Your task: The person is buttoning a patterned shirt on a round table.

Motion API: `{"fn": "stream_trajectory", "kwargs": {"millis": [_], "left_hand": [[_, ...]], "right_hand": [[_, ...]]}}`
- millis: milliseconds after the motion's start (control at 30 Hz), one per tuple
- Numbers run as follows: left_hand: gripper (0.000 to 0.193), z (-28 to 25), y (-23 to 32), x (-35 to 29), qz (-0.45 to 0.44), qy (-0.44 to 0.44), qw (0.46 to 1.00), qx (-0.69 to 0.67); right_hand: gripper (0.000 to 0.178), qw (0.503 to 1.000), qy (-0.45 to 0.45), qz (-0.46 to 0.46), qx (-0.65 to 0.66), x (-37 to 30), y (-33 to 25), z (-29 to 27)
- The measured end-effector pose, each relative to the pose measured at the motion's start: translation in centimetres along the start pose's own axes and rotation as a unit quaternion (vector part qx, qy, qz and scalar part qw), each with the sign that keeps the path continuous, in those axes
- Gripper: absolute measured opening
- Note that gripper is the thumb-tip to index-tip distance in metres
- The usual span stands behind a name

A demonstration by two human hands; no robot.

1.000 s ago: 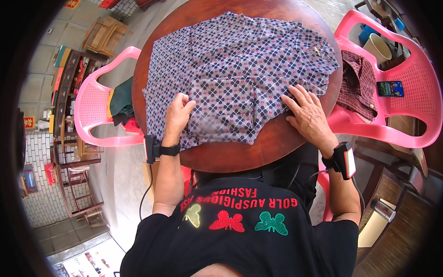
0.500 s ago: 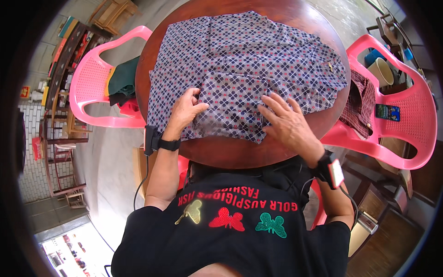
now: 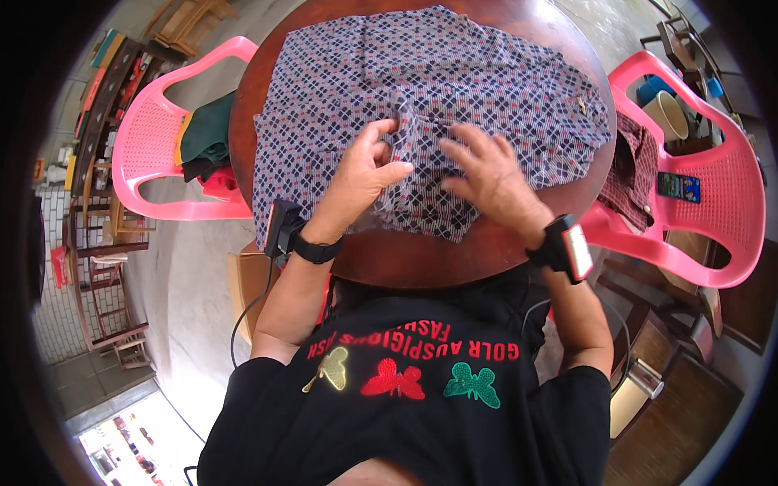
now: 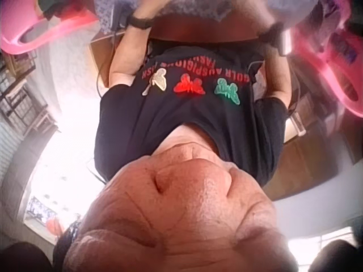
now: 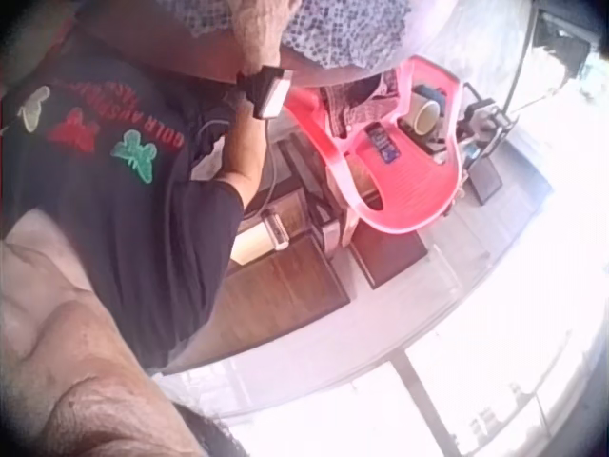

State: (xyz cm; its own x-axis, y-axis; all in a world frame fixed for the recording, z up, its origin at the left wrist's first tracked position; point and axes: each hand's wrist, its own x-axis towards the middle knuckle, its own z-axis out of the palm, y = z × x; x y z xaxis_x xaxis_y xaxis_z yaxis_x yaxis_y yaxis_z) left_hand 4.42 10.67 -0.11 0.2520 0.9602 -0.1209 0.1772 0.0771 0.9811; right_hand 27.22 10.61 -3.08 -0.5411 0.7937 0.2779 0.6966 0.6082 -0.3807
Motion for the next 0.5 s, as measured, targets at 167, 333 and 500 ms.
{"fn": "stream_trajectory", "kwargs": {"millis": [167, 333, 500], "left_hand": [[0.056, 3.0, -0.5, 1.3, 0.035, -0.016, 0.996, 0.078], [0.054, 6.3, 0.1, 1.8, 0.037, -0.041, 0.986, 0.154], [0.056, 7.4, -0.1, 2.3, 0.037, -0.022, 0.961, 0.274]], "right_hand": [[0.040, 0.989, 0.078, 0.047, 0.112, -2.5, 3.2, -3.4], [0.038, 0.948, 0.102, 0.166, 0.252, -5.2, 4.6, -2.7], [0.037, 0.945, 0.111, 0.158, 0.263, -5.4, 5.0, -2.3]]}}
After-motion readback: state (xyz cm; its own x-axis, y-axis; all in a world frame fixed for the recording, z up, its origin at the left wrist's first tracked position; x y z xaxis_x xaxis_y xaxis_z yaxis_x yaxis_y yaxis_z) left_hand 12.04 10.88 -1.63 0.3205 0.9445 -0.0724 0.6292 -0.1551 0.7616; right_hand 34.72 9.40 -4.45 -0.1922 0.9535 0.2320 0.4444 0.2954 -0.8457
